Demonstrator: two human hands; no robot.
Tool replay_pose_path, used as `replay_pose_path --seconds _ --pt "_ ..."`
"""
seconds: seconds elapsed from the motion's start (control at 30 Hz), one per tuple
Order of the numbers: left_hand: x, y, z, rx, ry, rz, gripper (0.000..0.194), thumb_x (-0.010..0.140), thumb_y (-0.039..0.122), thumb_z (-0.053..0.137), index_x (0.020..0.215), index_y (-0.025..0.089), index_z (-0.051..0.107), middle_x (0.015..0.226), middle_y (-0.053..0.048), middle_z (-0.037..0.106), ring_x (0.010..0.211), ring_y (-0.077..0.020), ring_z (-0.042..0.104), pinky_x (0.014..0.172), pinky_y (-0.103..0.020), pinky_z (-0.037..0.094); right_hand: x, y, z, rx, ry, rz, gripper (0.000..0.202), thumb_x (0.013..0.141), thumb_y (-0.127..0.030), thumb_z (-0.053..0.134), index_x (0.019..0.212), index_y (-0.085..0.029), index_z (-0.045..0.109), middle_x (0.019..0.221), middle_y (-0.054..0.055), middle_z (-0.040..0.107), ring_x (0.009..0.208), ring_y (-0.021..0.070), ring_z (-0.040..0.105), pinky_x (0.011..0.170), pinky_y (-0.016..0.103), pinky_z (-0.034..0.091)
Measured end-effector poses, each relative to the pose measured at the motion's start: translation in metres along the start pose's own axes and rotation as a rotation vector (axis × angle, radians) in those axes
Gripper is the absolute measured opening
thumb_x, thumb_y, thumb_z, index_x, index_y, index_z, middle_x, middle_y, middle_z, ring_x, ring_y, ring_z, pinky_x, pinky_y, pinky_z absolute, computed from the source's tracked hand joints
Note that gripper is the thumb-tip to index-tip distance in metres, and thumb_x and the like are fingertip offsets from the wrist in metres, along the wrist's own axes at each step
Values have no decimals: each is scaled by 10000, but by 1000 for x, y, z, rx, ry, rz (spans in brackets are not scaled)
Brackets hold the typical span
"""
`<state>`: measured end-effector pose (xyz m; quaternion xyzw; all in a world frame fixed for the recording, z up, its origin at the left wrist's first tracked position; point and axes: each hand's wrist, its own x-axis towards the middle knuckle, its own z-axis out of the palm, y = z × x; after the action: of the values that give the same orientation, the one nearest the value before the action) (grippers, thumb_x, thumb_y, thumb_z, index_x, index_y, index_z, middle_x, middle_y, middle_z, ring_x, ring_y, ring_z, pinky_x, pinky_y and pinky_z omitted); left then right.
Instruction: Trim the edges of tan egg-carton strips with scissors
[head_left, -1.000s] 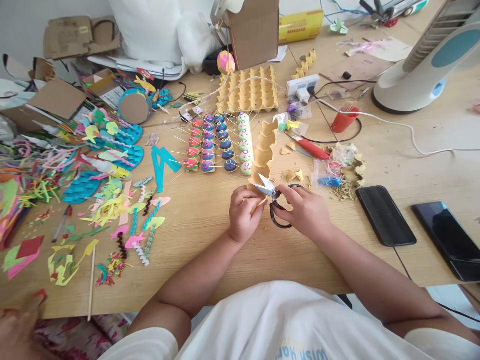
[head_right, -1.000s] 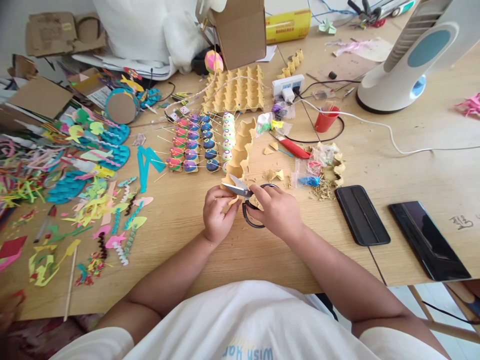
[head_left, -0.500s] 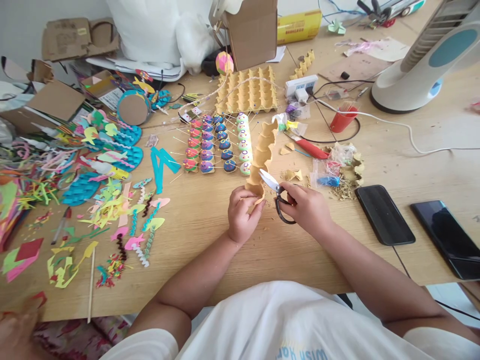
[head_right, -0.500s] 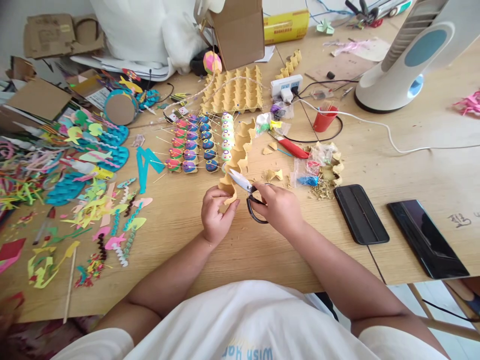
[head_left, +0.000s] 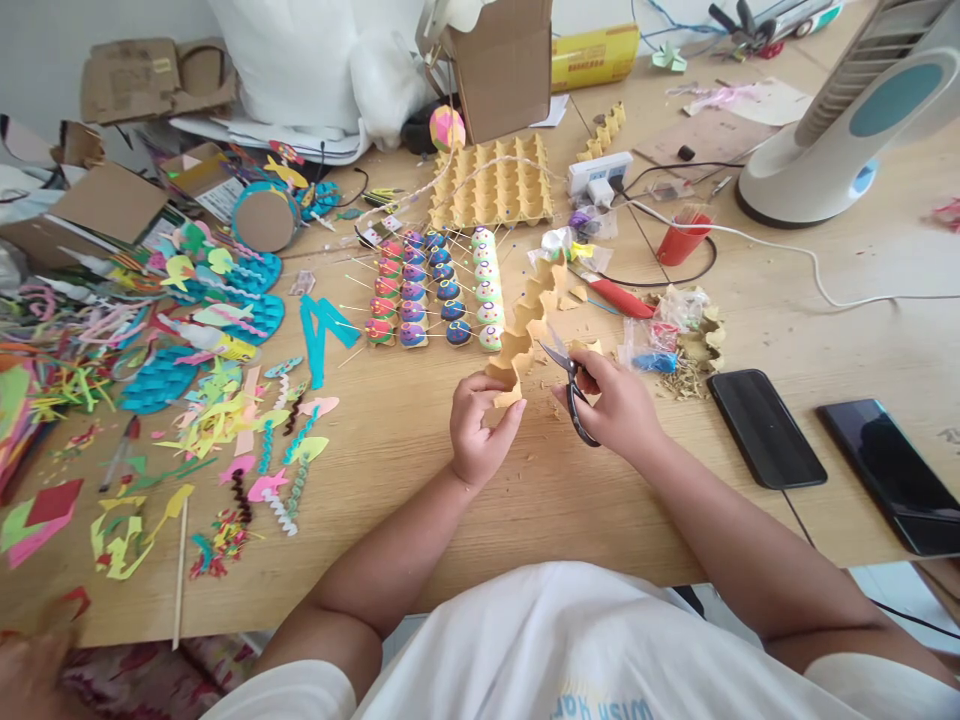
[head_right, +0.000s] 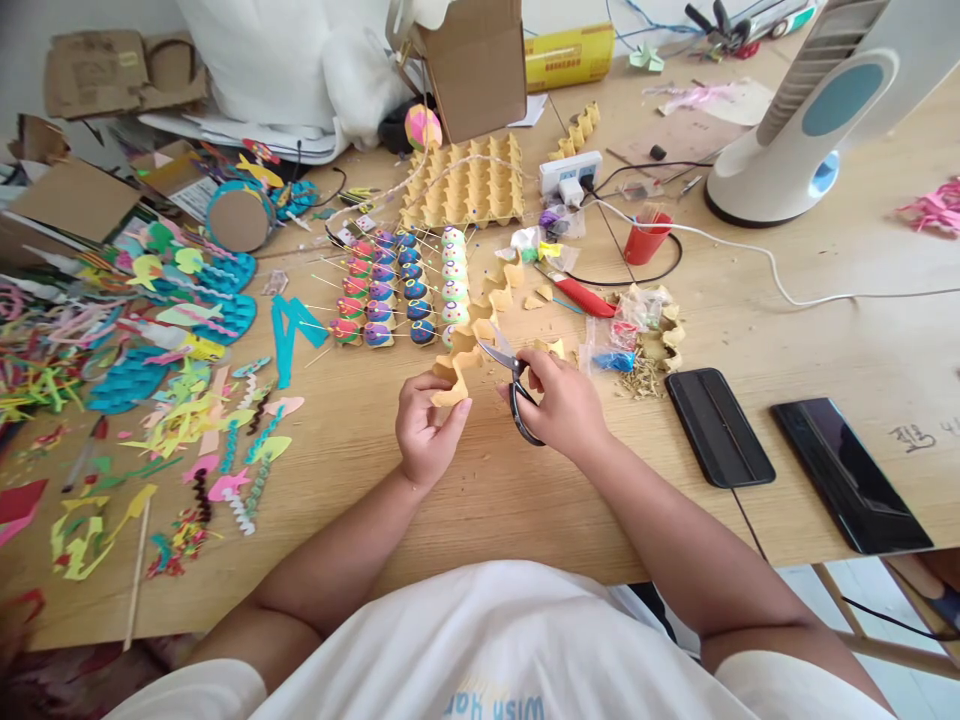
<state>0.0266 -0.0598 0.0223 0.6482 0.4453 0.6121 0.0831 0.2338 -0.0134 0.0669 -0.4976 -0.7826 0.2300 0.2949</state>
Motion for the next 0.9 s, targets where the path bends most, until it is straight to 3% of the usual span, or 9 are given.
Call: replay_pose_path --seconds 0.17,0.33,0.43,0.57,0.7,0.8,0.9 --pt "5 2 -2 179 -19 178 290 828 43 744 1023 221 625 1073 -46 612 1090 -196 616 980 -404 540 -3 -2 6 155 -57 101 326 876 -475 708 1075 -229 633 705 -20 571 634 154 522 590 292 344" --pt "5 7 -3 230 -93 280 329 817 -2 707 1037 234 642 1082 -57 605 1124 -216 592 977 -413 540 -3 -8 19 817 -25 249 436 815 -585 756 1013 -262 541 836 -13 614 732 154 598 665 295 478" --pt "3 10 -3 243 -177 395 315 817 32 724 1036 254 673 1075 -54 631 1157 -222 583 976 -389 540 -3 -13 21 1062 -25 329 469 787 -584 787 1010 -272 516 823 -31 608 717 141 610 695 302 520" --pt "1 12 -2 256 -249 454 341 815 68 742 1078 280 693 1100 -57 661 1187 -234 591 986 -389 552 -2 -11 23 1196 -59 417 536 725 -572 832 1028 -286 494 822 -34 594 733 158 632 664 306 540" --pt "-2 11 -2 230 -277 479 436 807 120 759 1173 336 660 1171 -52 615 1248 -266 618 997 -434 570 -1 -4 25 1124 -16 363 510 785 -600 750 1081 -298 466 932 6 638 841 192 671 665 315 548" --pt "-7 7 -2 60 -241 348 501 843 327 760 1304 348 566 1263 -78 570 1327 -321 580 1022 -506 560 1 -1 22 1037 29 299 521 803 -644 720 1115 -291 496 928 13 634 832 195 665 668 324 544" --pt "-10 -1 1 -161 -101 -92 649 891 598 651 1434 287 480 1351 -158 548 1304 -320 577 952 -458 581 1 0 14 932 -2 234 556 753 -640 791 1101 -281 547 855 -2 625 773 185 642 676 336 540"
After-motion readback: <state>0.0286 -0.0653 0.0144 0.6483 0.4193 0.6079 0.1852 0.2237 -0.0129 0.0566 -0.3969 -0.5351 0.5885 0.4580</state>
